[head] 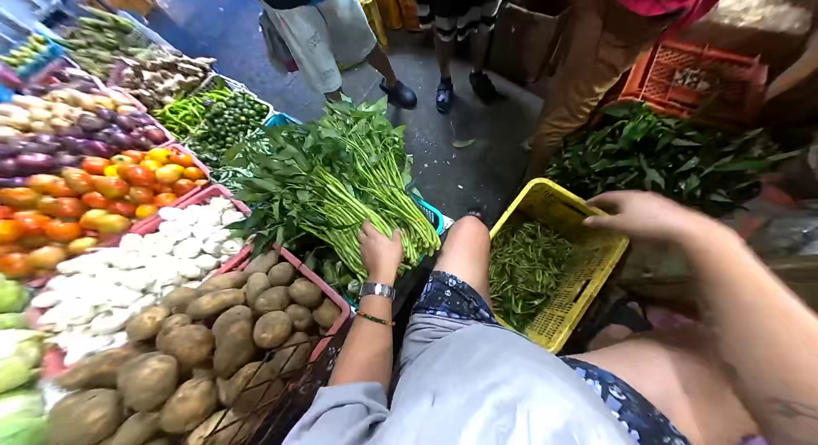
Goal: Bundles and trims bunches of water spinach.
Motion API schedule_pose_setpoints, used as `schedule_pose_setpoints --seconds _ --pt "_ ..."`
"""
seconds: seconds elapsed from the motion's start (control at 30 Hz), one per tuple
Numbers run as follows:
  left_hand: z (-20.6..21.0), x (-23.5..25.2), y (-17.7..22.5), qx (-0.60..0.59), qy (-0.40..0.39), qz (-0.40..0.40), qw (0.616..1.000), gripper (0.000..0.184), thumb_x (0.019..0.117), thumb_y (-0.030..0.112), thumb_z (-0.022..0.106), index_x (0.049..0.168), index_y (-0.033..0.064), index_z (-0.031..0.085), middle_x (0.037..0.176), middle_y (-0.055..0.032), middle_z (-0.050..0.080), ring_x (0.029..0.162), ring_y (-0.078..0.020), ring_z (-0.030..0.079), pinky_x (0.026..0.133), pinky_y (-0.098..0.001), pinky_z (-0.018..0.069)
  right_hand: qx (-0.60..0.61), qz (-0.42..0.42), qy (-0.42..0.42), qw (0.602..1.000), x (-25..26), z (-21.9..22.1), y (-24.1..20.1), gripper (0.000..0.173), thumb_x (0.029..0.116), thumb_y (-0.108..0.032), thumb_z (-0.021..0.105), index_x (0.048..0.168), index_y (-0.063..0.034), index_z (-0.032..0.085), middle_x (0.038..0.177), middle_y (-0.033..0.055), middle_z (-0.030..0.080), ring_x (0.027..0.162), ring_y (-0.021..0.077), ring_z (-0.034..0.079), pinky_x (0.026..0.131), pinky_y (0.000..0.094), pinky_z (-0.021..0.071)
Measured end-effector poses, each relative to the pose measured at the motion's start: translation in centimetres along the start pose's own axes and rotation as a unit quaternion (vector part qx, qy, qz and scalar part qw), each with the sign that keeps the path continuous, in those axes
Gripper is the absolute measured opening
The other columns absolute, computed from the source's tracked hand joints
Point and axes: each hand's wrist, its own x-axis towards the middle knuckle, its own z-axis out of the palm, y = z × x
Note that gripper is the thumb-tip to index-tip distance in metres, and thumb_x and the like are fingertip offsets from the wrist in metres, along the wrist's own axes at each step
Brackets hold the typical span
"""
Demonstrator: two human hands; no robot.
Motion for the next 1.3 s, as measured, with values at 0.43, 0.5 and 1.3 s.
schedule_pose_setpoints --seconds 0.43,0.5,1.3 --pt "-5.4 1.7 1.2 -0.037 -0.026 -0.066 0.997 0.087 0.0827 0.047 0.081 0.142 -0.0064 0.047 0.125 -0.0304 0.062 0.115 -0.0435 0.064 0.096 -0.0615 0.0513 -0.009 0.098 -0.128 0.987 -2.9 15.3 0.5 0.052 0.0998 -0.038 0.065 0.141 -0.0065 0.061 0.137 0.0244 0.062 0.131 0.0444 0.056 0.108 0.0679 0.0416" --pt "-7.5 0.6 0.2 -0.255 -0.006 -0.067 0.965 0.055 0.0881 0.028 0.078 0.127 -0.0057 0.06 0.114 -0.0255 0.067 0.103 -0.0355 0.068 0.088 -0.0549 0.056 0.105 0.069 -0.076 0.989 -3.0 15.0 1.2 0.051 0.1022 -0.036 0.064 0.146 -0.0108 0.056 0.14 0.0172 0.062 0.13 0.0382 0.058 0.11 0.063 0.0428" --pt "3.2 -17.5 16.8 -0.424 -0.449 0.202 0.76 0.038 0.1028 0.015 0.057 0.135 -0.0028 0.051 0.103 -0.0187 0.073 0.09 -0.0271 0.074 0.081 -0.0437 0.0641 0.271 -0.146 0.395 0.865 -15.1 10.8 -5.8 0.031 0.1029 -0.035 0.063 0.12 -0.0119 0.074 0.112 0.004 0.072 0.1 0.0085 0.069 0.09 0.0272 0.0585"
